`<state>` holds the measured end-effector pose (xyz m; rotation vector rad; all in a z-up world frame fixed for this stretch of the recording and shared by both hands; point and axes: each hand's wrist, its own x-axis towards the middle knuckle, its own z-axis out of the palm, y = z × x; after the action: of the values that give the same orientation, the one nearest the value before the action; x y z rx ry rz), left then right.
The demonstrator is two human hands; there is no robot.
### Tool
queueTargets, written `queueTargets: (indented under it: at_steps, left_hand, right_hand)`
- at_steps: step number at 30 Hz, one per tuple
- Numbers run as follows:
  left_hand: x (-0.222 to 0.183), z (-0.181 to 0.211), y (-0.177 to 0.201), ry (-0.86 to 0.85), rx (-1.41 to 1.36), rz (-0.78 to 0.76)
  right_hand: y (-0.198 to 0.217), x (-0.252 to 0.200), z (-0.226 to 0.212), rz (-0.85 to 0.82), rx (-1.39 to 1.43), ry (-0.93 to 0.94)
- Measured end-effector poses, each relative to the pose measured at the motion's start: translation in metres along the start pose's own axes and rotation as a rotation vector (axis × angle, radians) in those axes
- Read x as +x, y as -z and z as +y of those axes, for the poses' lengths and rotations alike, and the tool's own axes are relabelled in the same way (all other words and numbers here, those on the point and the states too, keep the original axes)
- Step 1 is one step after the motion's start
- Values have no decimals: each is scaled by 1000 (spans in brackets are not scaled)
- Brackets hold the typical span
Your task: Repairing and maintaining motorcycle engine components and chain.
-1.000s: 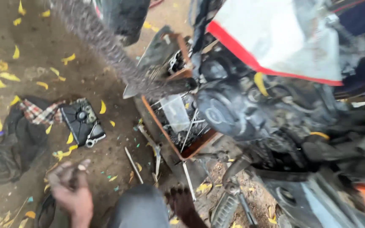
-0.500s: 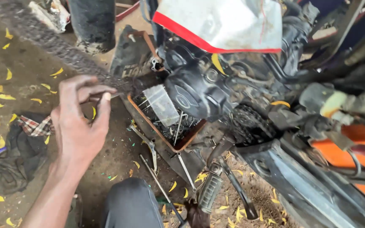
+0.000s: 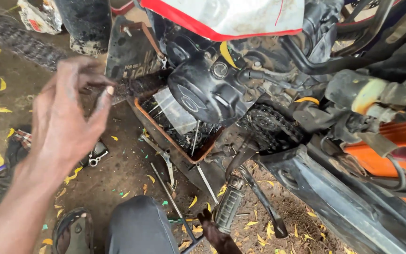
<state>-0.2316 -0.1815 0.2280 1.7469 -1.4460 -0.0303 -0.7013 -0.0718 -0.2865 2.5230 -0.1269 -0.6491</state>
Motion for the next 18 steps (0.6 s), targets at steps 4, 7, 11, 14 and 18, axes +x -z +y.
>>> queueTargets:
  at_steps: [4,7,11,14,18]
  left_hand:
    - [-3,-15,-7,-80,43,-2]
    - [-2,-18,-4,-71,54,2]
    - [-5,-24,1,-15,77,-26]
    - [-7,-28,1,36,63,-10]
    - [-6,-31,11,-8,104,-22]
  right_hand:
    - [120,19,98,-169,330,35]
    - [135,34,103,-257,897,-216]
    - [175,44,139,-185,1135,-483]
    - [132,53,102,432,1408,-681]
    - [134,53,92,634,1728,-661]
